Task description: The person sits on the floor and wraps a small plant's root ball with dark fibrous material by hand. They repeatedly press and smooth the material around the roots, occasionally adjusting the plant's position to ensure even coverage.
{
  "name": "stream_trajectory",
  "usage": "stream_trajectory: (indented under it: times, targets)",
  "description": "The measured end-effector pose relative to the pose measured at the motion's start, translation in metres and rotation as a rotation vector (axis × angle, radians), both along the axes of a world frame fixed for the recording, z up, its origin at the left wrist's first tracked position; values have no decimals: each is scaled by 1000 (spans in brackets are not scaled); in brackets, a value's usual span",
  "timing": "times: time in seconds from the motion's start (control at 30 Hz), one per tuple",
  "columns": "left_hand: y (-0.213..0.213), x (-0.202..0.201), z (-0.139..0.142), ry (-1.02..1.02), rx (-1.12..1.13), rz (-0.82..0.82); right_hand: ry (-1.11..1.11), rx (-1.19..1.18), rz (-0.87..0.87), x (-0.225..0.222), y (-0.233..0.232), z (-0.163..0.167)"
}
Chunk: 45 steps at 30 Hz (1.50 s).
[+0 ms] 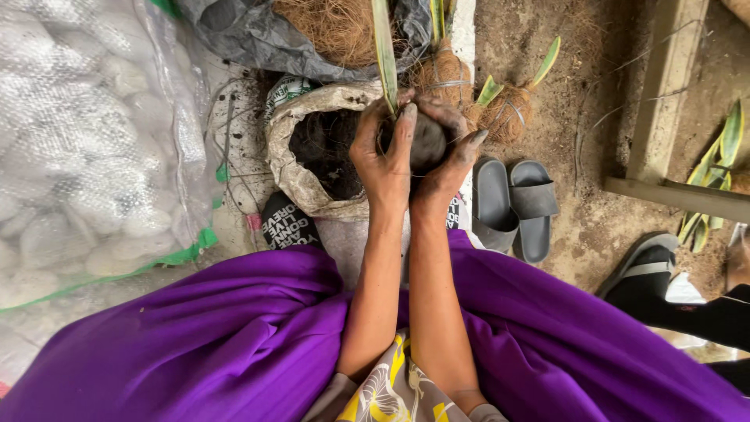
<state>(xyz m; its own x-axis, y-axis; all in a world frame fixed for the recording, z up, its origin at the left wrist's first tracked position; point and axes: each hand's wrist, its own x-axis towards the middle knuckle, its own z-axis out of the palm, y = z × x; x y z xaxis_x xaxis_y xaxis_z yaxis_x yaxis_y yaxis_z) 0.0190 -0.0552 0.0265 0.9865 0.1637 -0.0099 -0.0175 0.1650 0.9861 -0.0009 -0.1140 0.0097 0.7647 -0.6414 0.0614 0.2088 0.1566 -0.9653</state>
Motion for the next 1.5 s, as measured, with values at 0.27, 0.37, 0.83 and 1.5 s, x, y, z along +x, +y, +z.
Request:
stream_trajectory:
  times: [0.27, 0.37, 0.83, 1.5]
  targets:
    - [12, -3, -17, 91, -474, -81, -103, -124, 61, -1, 17, -10]
    - [20, -2, -27, 66, -429, 59, -68, -121, 108, 6, 28, -5]
    - [55, 15, -35, 49, -354, 150, 63, -69, 517, 41, 48, 7]
    - [43, 5, -34, 272, -473, 182, -63, -32, 343, 24, 43, -27]
